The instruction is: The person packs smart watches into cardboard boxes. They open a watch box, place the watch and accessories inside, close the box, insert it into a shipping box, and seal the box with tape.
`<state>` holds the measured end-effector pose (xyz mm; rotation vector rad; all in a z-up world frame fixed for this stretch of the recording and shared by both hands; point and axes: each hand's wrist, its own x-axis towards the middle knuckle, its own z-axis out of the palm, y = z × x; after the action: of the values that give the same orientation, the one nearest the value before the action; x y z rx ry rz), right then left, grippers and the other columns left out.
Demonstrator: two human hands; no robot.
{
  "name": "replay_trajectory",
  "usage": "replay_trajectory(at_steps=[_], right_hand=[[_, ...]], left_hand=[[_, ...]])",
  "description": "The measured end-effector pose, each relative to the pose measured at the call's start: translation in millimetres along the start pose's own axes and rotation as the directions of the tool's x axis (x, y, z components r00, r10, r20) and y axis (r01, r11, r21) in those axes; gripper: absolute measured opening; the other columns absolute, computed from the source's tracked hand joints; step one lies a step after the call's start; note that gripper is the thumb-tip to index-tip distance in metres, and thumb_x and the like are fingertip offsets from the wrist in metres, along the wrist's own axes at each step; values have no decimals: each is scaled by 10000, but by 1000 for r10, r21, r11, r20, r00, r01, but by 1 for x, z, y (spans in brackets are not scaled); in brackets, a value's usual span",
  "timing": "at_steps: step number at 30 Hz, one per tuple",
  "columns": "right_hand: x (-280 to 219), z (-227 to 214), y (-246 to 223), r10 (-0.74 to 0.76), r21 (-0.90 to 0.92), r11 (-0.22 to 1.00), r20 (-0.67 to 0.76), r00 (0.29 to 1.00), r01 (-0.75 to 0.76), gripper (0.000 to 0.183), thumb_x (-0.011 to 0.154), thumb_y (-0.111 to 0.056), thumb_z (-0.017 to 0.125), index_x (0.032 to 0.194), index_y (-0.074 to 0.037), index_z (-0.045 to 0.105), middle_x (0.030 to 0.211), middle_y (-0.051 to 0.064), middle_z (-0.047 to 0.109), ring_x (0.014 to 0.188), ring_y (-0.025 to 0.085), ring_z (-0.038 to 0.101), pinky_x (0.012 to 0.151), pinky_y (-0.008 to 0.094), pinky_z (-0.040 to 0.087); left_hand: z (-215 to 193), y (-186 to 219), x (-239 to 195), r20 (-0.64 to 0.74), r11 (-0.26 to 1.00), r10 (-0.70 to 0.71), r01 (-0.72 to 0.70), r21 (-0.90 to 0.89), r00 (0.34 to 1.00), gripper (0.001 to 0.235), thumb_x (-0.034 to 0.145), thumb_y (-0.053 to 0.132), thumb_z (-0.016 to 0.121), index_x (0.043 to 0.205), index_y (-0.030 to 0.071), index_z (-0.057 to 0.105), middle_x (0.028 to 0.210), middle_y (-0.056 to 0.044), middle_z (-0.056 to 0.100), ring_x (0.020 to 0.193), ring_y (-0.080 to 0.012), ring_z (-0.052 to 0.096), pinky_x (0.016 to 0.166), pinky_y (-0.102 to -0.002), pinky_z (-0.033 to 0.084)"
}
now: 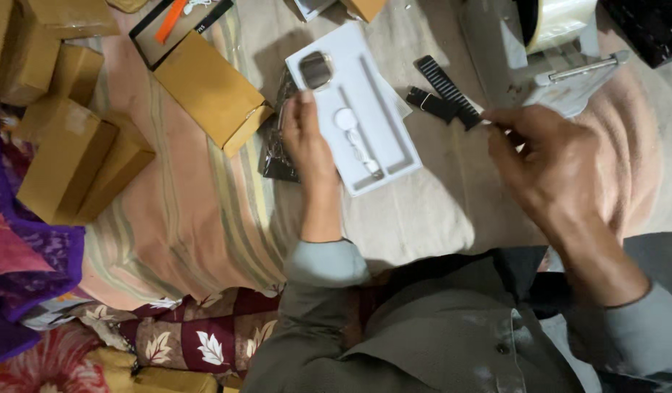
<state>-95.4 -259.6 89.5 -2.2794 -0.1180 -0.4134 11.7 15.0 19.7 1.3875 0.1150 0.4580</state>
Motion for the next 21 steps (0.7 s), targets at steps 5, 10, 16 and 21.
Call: replay_trajectory(at_steps=[5, 10, 16, 21], right_hand=[[18, 47, 13, -145, -181, 975, -77, 986, 129, 143, 1007, -67, 731, 1142, -26, 757, 1007, 187, 725, 815, 331, 712, 709, 404, 576], [39, 72, 26, -129, -369, 924, -47, 991, 103, 139, 992, -135, 721, 1091, -39, 740, 1047, 194, 690, 777, 392, 684, 658, 499, 551], [69, 101, 59, -119, -514, 850, 17, 993, 111, 125, 986, -71, 653, 1085, -14, 705, 1107, 259, 653, 780, 405, 688, 626, 482, 551], [117, 118, 72, -136, -551, 815, 119, 983, 180, 109, 897, -119, 678, 942, -34, 728, 868, 244, 705, 768, 390, 714, 672, 460, 581]], left_hand=[[-18, 16, -1, 9, 984, -46, 47, -172, 999, 358, 1060, 284, 592, 1186, -50, 626, 1080, -90, 663, 979, -168, 610, 887, -321, 507], [-18, 22, -11, 4, 989, -68, 68, -132, 998, 370, 1062, 277, 595, 1206, -61, 633, 1093, -101, 663, 978, -167, 601, 887, -317, 493], [-14, 17, -18, 43, 999, 6, -4, -32, 999, 363, 1056, 269, 574, 1246, -36, 620, 1166, -74, 662, 1059, -152, 597, 965, -303, 475], [-11, 16, -22, 42, 996, -81, 83, -39, 996, 322, 1064, 259, 576, 1145, -45, 646, 1043, -70, 652, 968, -153, 574, 882, -309, 470]])
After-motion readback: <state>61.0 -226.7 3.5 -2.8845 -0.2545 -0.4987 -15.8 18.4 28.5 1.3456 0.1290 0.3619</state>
